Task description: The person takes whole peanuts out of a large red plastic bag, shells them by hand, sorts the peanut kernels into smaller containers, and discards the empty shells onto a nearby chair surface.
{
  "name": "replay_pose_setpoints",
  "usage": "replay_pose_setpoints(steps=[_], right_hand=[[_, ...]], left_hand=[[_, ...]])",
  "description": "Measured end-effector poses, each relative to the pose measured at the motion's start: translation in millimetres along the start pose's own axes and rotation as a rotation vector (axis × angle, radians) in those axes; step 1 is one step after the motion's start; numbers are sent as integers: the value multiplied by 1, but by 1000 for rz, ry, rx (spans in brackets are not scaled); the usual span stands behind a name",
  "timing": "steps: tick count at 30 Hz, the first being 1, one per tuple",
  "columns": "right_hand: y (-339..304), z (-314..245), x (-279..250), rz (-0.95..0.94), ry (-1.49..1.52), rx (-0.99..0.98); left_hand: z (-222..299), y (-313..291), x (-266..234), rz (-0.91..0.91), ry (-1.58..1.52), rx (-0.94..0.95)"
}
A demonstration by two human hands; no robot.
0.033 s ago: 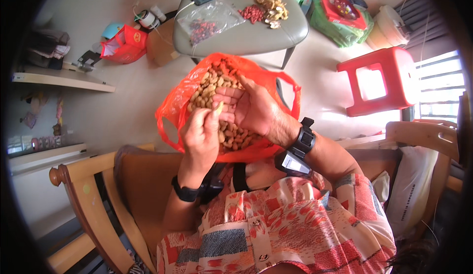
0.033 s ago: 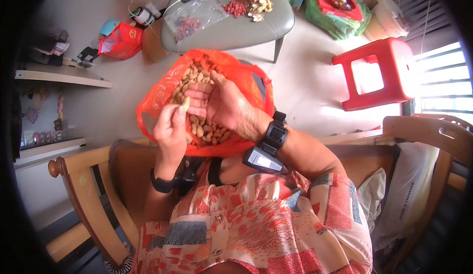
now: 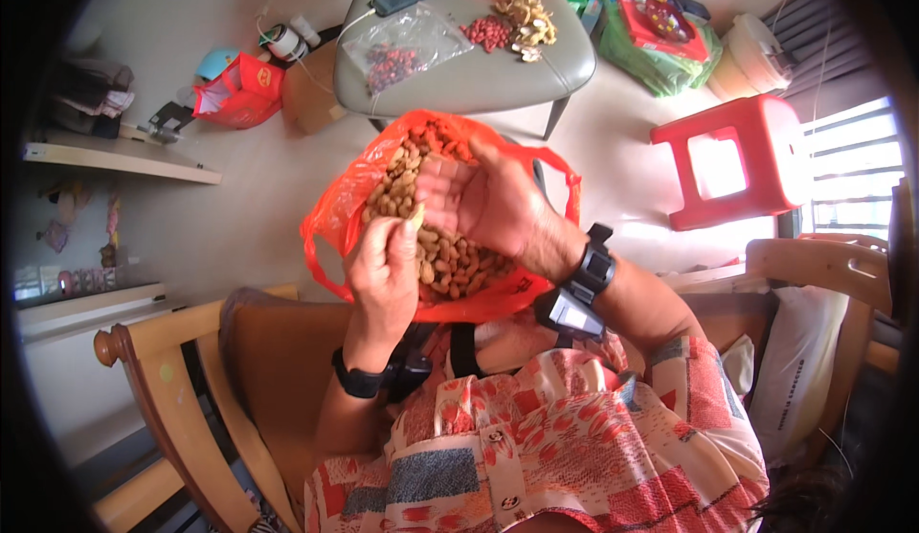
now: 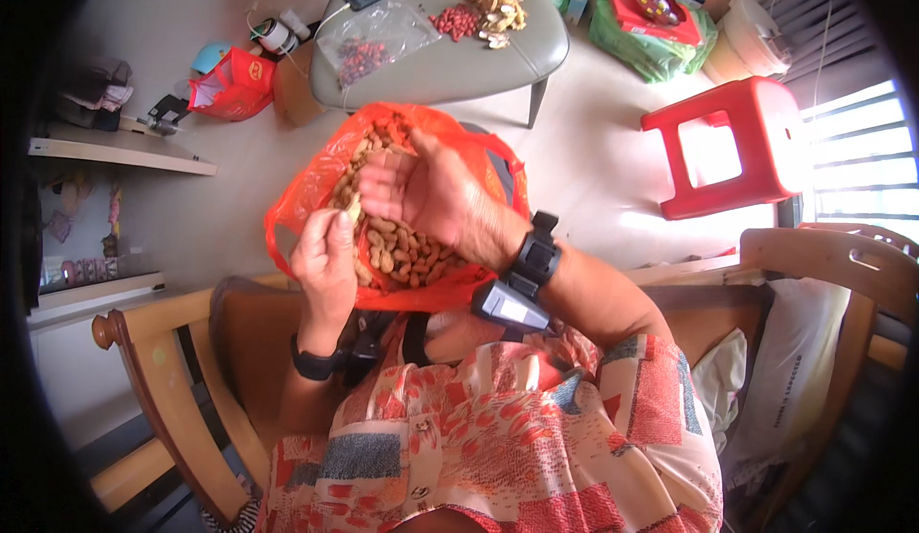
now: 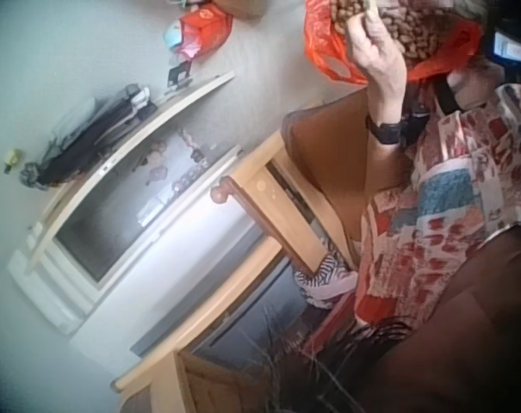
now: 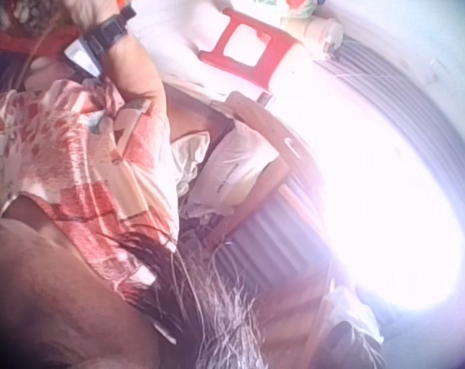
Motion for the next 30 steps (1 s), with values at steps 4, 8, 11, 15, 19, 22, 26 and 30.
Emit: replay_pose_setpoints(steps=[4,8,11,15,19,22,26,30], right_hand=[[6,-95,38,86,-230,-277],[32,-225,38,133,-534,-799],[65,-276,5,317,-526,-880],[81,-316,-24,525,-696,-1036],[79,-310,-10,586,-993,-1056],[63,-308,-1,597,-978,-1100],[34,-246,56,224,-935,-1015],[3,-114,83,-79,-1228,-253]], left_hand=[[-21,-4,-19,54,26,-193],[-41,-9,-19,48,-141,-397],[-46,-8,-18,55,-155,-454],[-49,-3,-15,69,-179,-444],[-57,-2,-15,77,-289,-547],[-62,-2,-6,86,-472,-673],[-66,3,6,102,-942,-810],[-60,5,15,-47,-1292,-724]])
Point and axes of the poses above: each hand's wrist, its own y-axis towards the middle knuckle, its own x-axis out of the palm, z = x × y, the point moved 8 cm from there along y, towards the middle knuckle, and after that the axes turned 1 degree about -y, right-handed, at the moved point
